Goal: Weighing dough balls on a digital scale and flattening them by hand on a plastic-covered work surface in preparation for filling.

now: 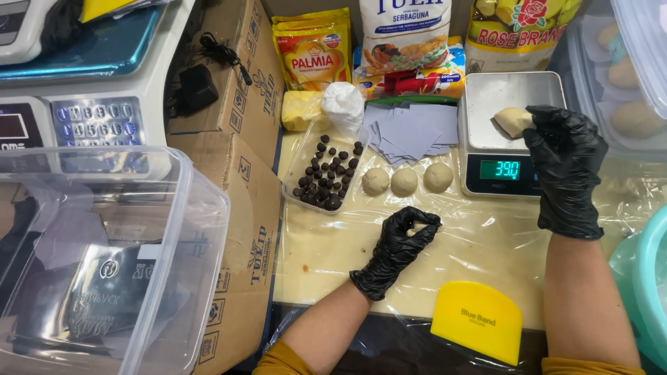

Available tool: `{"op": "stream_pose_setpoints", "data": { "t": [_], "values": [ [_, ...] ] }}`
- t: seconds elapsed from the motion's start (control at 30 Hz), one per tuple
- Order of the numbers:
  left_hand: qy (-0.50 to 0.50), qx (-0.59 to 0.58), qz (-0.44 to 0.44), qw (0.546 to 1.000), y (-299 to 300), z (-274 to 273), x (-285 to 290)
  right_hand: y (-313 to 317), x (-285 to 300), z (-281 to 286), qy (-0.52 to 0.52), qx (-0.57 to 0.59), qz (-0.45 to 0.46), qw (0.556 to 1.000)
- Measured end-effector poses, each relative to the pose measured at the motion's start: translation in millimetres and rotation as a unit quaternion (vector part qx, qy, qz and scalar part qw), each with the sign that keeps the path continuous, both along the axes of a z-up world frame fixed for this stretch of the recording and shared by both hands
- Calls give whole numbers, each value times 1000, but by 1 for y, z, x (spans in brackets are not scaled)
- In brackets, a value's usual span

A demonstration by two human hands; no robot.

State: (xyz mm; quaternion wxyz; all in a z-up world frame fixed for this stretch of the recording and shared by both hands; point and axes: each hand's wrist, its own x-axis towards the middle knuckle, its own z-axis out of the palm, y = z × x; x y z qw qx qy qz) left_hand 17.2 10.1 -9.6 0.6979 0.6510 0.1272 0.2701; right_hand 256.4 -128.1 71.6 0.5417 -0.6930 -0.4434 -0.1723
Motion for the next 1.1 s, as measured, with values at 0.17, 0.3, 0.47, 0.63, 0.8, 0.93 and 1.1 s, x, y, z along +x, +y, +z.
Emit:
{"op": "stream_pose_setpoints", "data": {
  "t": [0.17,0.3,0.47,0.63,0.8,0.93,1.1],
  "values": [
    [9,-18,-3,1000,0,6,0,17,2,-14,-54,-56,-4,997],
    [25,-20,-5,999,0,6,0,25,4,-21,-71,-128,-20,989],
    [27,-27,-11,999,1,7,-1,29,10,-24,-77,-164,-31,983],
    [19,-19,-11,1000,2,9,-1,17,2,-4,-157,-142,-58,976],
    [-46,13,-34,998,5,12,0,10,-45,13,-52,-106,34,992],
    [-92,-113,0,989,1,-11,8,20,-107,-30,89,-44,138,985],
    [-85,-119,-7,989,11,-12,3,16,-132,-62,125,-102,108,981]
  ]
}}
